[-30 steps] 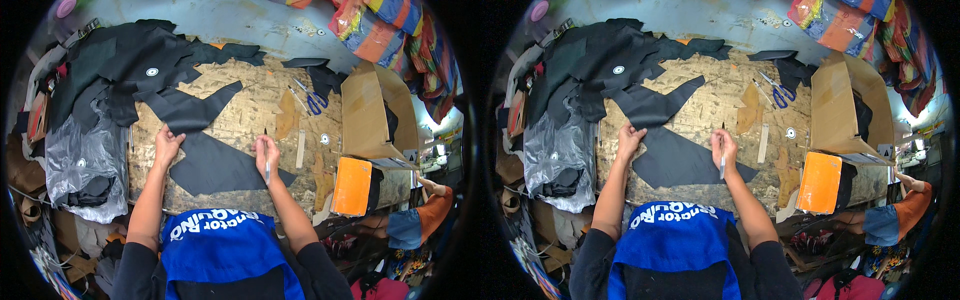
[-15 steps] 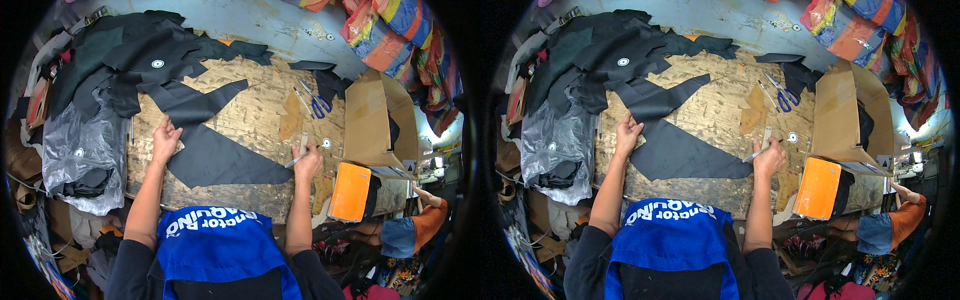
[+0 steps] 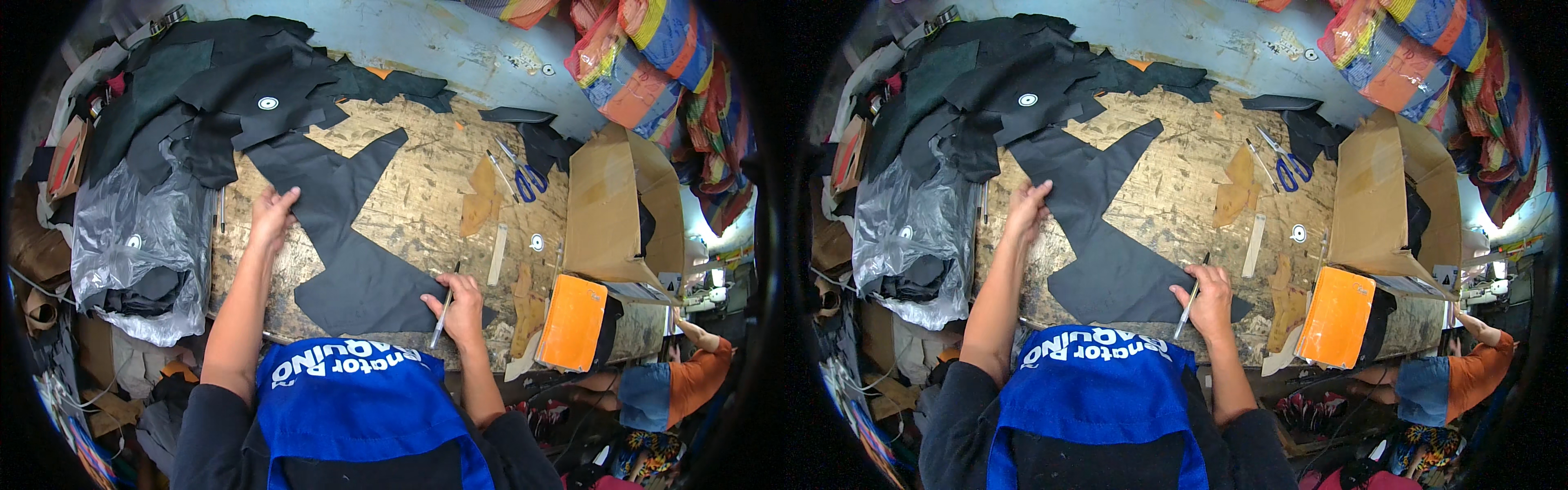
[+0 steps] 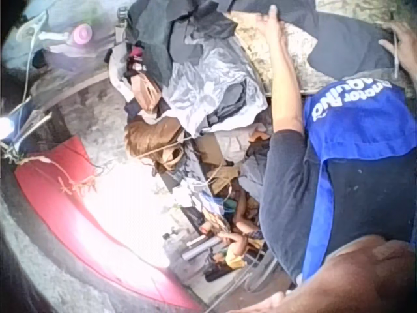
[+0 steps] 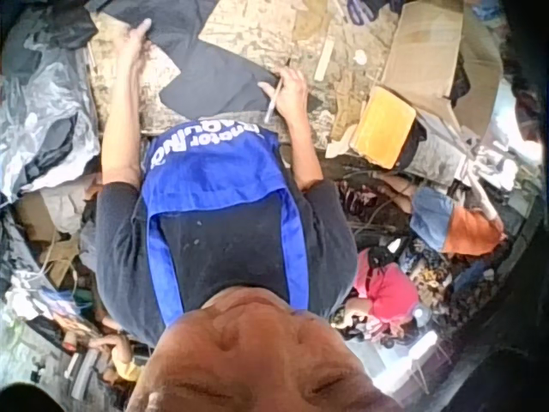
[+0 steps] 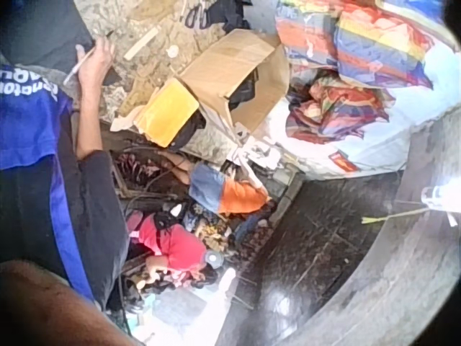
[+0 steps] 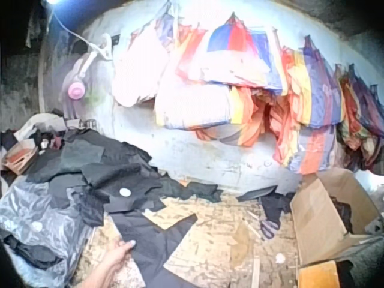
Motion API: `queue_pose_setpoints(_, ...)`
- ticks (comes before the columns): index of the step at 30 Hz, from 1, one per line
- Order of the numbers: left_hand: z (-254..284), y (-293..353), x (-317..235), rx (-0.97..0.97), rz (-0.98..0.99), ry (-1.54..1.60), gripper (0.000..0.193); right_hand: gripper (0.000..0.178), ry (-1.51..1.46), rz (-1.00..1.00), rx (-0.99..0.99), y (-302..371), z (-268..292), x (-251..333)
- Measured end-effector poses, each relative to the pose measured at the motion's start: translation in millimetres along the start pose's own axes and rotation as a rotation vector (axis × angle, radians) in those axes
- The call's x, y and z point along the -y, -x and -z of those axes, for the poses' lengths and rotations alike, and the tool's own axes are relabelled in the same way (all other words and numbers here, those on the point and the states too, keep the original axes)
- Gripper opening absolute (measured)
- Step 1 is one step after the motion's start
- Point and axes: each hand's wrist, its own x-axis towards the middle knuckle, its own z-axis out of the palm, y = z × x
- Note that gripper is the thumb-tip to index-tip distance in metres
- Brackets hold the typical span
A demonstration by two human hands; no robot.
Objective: The person lays out black fabric pieces on a wooden table, uses a ruler and marker to trace patterns, and cuts the fabric with scissors. The cut pieces are placed into a cardboard box.
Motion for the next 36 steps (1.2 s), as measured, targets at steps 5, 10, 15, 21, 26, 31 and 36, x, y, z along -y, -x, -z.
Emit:
queue_pose_setpoints(5, 8.6, -29.2, -8.3, -0.091, -0.063, -0.074, 0.047, 0.028, -0.096, -0.081, 0.106, 1.9, 10.0, -3.2)
queue_pose_setpoints(10, 13.6, -32.5, -5.5, 0.001, -0.139, -0.12, 0.047, 0.026, -0.118, -0.123, 0.15, 0.8, 13.1, -1.5)
queue_pose_setpoints(15, 9.4, -53.9, -7.2, 0.015, -0.216, -0.222, 0.048, 0.023, -0.194, -0.046, 0.258, 1.2, 4.1, 8.0)
queue_pose_setpoints(21, -14.5, -67.7, -7.2, -0.023, -0.311, -0.281, 0.054, 0.023, -0.224, -0.085, 0.194, -2.3, 2.9, 2.6)
queue_pose_setpoints(26, -71.8, -88.1, -71.7, -0.05, -0.605, -0.191, 0.054, 0.019, -0.112, 0.004, -0.092, -43.2, -9.7, -5.3)
queue_pose_setpoints(31, -74.0, -66.0, -153.0, 0.122, -0.605, -0.415, 0.084, 0.026, 0.046, -0.028, -0.278, -111.3, -21.1, -4.3)
queue_pose_setpoints(36, 27.8, 28.3, -175.4, 0.034, -0.695, -0.983, 0.037, 0.045, 0.053, 0.204, -0.134, -110.0, -43.3, 10.2)
